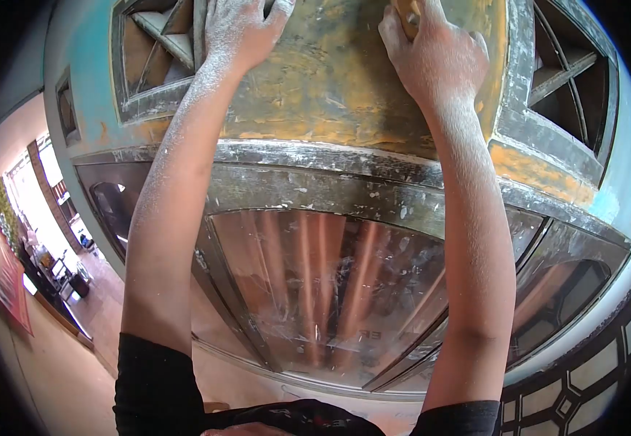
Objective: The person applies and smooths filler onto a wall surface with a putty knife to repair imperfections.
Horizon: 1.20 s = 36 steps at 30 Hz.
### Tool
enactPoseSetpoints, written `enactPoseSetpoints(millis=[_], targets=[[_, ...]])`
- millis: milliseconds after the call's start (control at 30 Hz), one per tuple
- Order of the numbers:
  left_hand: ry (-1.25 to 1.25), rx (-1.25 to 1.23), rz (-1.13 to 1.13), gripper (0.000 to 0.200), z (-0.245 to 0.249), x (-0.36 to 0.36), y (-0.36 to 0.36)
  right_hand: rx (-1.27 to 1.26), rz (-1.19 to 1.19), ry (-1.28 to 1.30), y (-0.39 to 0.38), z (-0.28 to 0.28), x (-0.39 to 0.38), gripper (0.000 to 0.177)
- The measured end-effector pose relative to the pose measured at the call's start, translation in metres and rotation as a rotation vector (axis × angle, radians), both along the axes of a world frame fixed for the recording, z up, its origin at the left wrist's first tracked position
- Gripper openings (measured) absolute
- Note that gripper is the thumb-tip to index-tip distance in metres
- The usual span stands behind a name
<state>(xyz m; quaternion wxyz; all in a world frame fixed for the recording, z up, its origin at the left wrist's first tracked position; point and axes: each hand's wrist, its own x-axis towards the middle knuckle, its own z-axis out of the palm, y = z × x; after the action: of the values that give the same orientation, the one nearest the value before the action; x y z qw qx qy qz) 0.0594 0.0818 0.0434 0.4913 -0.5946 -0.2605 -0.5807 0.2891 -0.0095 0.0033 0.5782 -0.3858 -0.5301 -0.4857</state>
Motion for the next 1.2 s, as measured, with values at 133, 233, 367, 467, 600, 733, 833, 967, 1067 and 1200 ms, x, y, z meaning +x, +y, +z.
enactPoseSetpoints(millis=[133, 233, 367, 467, 600, 733, 833, 967, 1067, 1200], targets=[[-0.045, -0.034, 0.014, 0.069, -0.007, 0.002, -0.002, -0.151, 0.063, 0.124, -0.003, 0.027, -0.003, 0.037], [-0.045, -0.044, -0.004, 0.07, -0.008, 0.002, -0.002, -0.027, 0.005, 0.081, -0.006, 0.029, -0.014, 0.036], [-0.05, -0.016, -0.004, 0.072, -0.012, 0.004, -0.001, -0.012, 0.027, 0.048, -0.006, 0.01, -0.011, 0.03], [-0.099, -0.009, 0.06, 0.073, -0.022, 0.018, -0.003, 0.027, 0.054, 0.033, 0.001, 0.016, -0.014, 0.028], [-0.02, -0.036, -0.011, 0.075, -0.039, 0.024, -0.011, 0.002, 0.075, 0.104, 0.007, 0.025, -0.018, 0.026], [0.064, -0.084, -0.02, 0.078, -0.073, 0.021, -0.014, -0.053, -0.011, 0.087, 0.025, -0.007, 0.004, 0.038], [0.106, -0.132, -0.058, 0.073, -0.112, 0.011, -0.012, 0.077, 0.054, -0.071, 0.016, -0.049, 0.003, 0.037], [0.141, -0.232, -0.016, 0.071, -0.158, -0.025, -0.013, -0.386, 0.302, -0.006, -0.02, -0.095, -0.017, 0.049], [0.122, -0.35, 0.016, 0.072, -0.182, -0.062, -0.011, -0.615, 0.228, -0.117, -0.034, -0.107, -0.028, 0.058], [0.052, -0.34, 0.142, 0.076, -0.198, -0.132, 0.006, -0.895, -0.122, -0.325, -0.038, -0.103, -0.046, 0.067]])
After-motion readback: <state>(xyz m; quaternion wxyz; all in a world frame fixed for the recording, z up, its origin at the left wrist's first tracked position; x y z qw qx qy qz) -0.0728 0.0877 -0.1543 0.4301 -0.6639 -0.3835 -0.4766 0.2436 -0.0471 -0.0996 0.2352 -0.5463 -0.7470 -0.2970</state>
